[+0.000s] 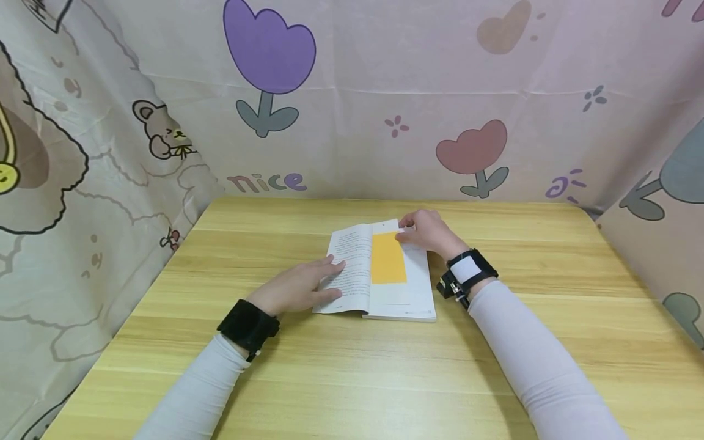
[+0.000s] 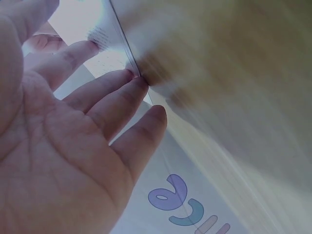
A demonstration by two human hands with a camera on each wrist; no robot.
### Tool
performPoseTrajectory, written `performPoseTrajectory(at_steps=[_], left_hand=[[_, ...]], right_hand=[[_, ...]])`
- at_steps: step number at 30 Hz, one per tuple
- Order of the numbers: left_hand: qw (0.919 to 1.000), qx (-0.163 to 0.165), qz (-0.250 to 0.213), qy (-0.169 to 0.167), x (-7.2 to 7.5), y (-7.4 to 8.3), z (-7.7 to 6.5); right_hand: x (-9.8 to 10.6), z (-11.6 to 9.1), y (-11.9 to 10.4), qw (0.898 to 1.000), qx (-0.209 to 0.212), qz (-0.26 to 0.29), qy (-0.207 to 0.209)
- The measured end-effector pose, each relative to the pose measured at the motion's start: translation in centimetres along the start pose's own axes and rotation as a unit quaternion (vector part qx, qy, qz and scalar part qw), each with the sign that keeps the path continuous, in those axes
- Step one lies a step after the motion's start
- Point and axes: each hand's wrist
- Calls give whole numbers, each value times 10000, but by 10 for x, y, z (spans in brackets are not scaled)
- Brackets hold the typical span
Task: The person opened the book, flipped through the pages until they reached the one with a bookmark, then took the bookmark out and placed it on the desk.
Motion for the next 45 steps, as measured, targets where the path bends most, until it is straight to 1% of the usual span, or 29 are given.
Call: performPoseTrajectory(at_steps=[2,8,12,15,18,21,22,24,28,34,36,41,45], left_hand=[[10000,-4,9,13,0,0,0],[10000,-24,34,23,-1,-1,1],[10000,-29,33,14,0,0,1],[10000,-41,20,28,0,1,1],[10000,-35,16,35,0,2,0],[10000,-28,24,32,0,2,0],[10000,-19,25,30,-1,2,0],[10000,-7,25,28,-1,2,0],[10000,0,13,27,-1,1,1],[10000,-49,32,22,-1,1,1],[10000,-55,51,26,-1,0,2],[10000,-45,25,29,-1,0,1],[10000,-22,-30,18,-1,1,0]], right_hand=[[0,0,-1,9999,8,141,43],[0,0,-3,9994,-5,341,73],[1,-1,-7,9983,-36,581,68],[2,-2,-11,9964,-141,837,29],[2,-2,-14,9892,-337,1424,-135],[1,-1,-16,9753,-560,2111,-317],[0,-1,-17,9709,-625,2283,-353],[0,-1,-17,9659,-724,2456,-395],[-1,-1,-18,9612,-864,2590,-401],[4,-6,-17,9595,-1008,2603,-380],[6,-7,-15,9593,-1000,2620,-348],[16,-12,-10,9537,-933,2848,-254],[24,-16,-8,9511,-892,2944,-279]])
Point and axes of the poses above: each hand's wrist, its own z-axis towards the middle knuckle, its own x-axis out of the back of the hand, y = z × x, and after that the axes turned 4 degrees about x, right-handed
